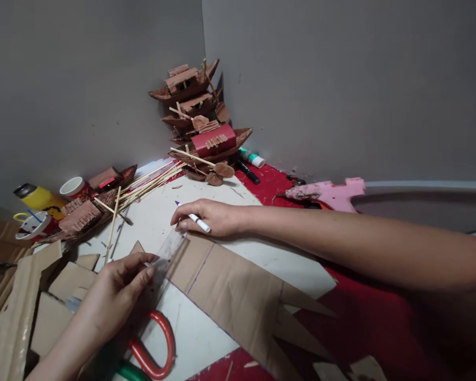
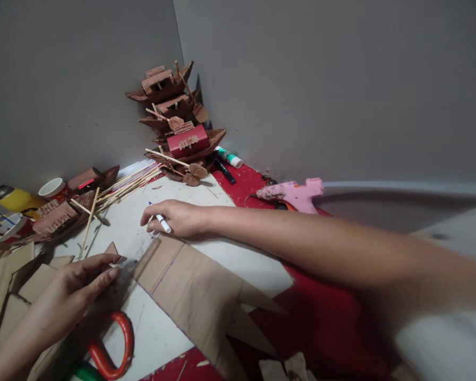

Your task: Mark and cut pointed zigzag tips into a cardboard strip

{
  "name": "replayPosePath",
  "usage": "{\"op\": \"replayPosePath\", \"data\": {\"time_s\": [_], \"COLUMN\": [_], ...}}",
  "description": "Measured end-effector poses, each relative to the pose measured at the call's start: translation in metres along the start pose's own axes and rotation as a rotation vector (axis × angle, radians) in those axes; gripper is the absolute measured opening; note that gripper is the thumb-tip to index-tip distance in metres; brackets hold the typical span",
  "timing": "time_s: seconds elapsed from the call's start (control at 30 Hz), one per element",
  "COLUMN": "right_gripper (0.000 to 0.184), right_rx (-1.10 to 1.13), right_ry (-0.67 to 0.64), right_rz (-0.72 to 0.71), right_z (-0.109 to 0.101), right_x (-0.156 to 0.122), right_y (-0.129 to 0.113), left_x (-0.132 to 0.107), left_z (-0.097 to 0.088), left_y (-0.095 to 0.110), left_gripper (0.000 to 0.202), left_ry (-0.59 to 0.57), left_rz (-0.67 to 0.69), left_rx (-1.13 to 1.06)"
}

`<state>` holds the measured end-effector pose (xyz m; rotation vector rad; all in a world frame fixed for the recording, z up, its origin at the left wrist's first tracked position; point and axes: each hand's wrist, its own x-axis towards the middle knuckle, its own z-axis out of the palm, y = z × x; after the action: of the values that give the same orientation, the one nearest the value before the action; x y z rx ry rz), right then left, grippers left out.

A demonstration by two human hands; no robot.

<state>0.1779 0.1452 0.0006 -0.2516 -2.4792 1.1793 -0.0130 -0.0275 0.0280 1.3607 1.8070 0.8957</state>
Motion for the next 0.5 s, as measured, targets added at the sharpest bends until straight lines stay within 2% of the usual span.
{"op": "replayPosePath", "data": {"time_s": [0.23,0.4,0.5], "right_gripper": [0.021,0.019,0.019], "right_rx": [-0.058,-0.028,-0.02], "right_ry": [-0.016,0.024,0.104], "right_rz": [0.038,0.075,0.115], "right_z": [0.007,0.006,0.006], "right_x": [-0.006,-0.008,-0.01], "right_y": [0.004,0.004,0.002], "left_x": [0.005,0.01,0.014], "left_z": [0.002,0.004,0.005], "left_y": [-0.014,-0.009,-0.004], "left_gripper": [0.024,0.029,0.031], "left_ry": [0.013,0.012,-0.039], "left_rz": [0.009,0.011,0.017], "left_rx": [0.042,0.139,0.239]}}
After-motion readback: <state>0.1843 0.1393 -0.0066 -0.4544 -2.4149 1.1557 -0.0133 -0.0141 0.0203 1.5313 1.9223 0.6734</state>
